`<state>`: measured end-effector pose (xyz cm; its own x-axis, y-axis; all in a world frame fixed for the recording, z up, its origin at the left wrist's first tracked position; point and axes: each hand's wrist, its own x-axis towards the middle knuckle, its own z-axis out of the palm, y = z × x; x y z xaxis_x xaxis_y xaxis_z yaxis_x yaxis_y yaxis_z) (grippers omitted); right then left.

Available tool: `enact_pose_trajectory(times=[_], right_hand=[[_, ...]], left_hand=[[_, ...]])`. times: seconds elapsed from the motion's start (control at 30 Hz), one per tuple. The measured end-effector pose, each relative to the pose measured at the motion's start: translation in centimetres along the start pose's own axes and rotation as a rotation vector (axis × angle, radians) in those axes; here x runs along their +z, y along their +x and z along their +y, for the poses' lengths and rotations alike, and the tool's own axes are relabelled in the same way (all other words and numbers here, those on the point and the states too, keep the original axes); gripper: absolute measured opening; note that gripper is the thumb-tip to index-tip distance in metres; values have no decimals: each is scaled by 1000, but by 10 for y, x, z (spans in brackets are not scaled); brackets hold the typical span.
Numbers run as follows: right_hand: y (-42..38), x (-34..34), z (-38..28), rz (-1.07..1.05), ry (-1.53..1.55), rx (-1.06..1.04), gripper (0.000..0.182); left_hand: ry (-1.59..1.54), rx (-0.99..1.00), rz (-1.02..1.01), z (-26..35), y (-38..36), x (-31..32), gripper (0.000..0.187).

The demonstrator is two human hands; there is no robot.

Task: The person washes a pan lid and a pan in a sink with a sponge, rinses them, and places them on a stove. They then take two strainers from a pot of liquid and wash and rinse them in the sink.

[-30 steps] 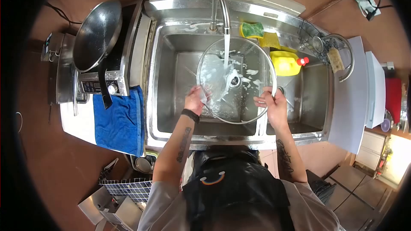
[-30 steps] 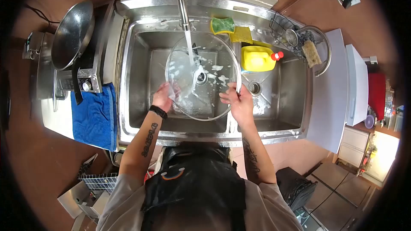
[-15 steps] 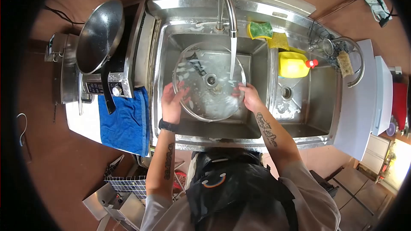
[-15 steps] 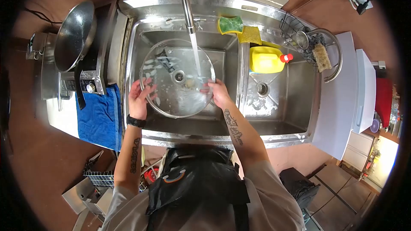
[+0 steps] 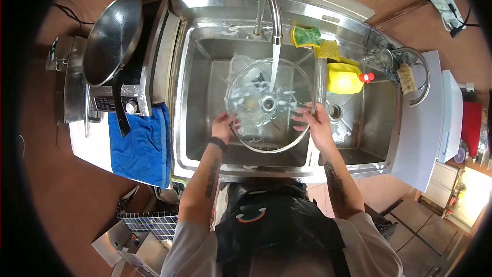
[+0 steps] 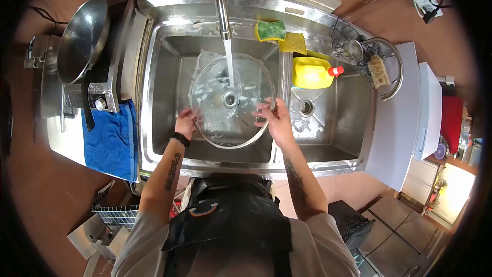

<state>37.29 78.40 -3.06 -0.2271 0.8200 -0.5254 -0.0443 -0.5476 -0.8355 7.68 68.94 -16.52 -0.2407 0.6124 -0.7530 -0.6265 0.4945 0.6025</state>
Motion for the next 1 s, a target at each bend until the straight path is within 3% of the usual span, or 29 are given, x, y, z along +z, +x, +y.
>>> enact_pose_trajectory(times=[0.1, 0.17, 0.23, 0.37, 0.4, 0.57, 0.7, 0.77, 0.8, 0.83, 0.93, 0.97, 1.0], right_hand=[[-4, -6, 13, 9, -43, -50, 26], [13, -21, 50, 65, -91, -69, 26], [16, -2, 55, 103, 242, -21, 25], [64, 2, 98, 80, 270, 159, 23], [73, 6, 101, 57, 320, 248, 23], [92, 18, 78, 49, 251, 315, 25], [70, 27, 25, -93, 210, 171, 24], [62, 30, 21, -184, 70, -48, 25], [56, 38, 16, -116, -17, -77, 21], [54, 42, 18, -118, -20, -76, 21], [44, 58, 8, 87, -728, -505, 19], [39, 62, 11, 81, -728, -505, 19], [35, 65, 15, 22, -899, -682, 23]], left_hand=[[38, 35, 26, 17, 8, 7, 24], [-111, 294, -89, 41, 15, 7, 22], [-124, 320, -105, 72, -11, 14, 21], [7, 448, -203, 114, -55, 23, 27], [64, 469, -182, 117, -65, 25, 30], [143, 473, -15, 101, -95, 15, 30], [75, 296, 92, 39, -49, -36, 33], [147, 143, 89, 5, -16, -58, 43], [137, 150, 98, -9, -1, -55, 43], [126, 158, 109, -17, 9, -43, 45], [-149, 86, -74, 27, -5, 40, 65], [-310, 44, -181, 50, -23, 64, 70], [-309, 44, -178, 61, -28, 78, 70]])
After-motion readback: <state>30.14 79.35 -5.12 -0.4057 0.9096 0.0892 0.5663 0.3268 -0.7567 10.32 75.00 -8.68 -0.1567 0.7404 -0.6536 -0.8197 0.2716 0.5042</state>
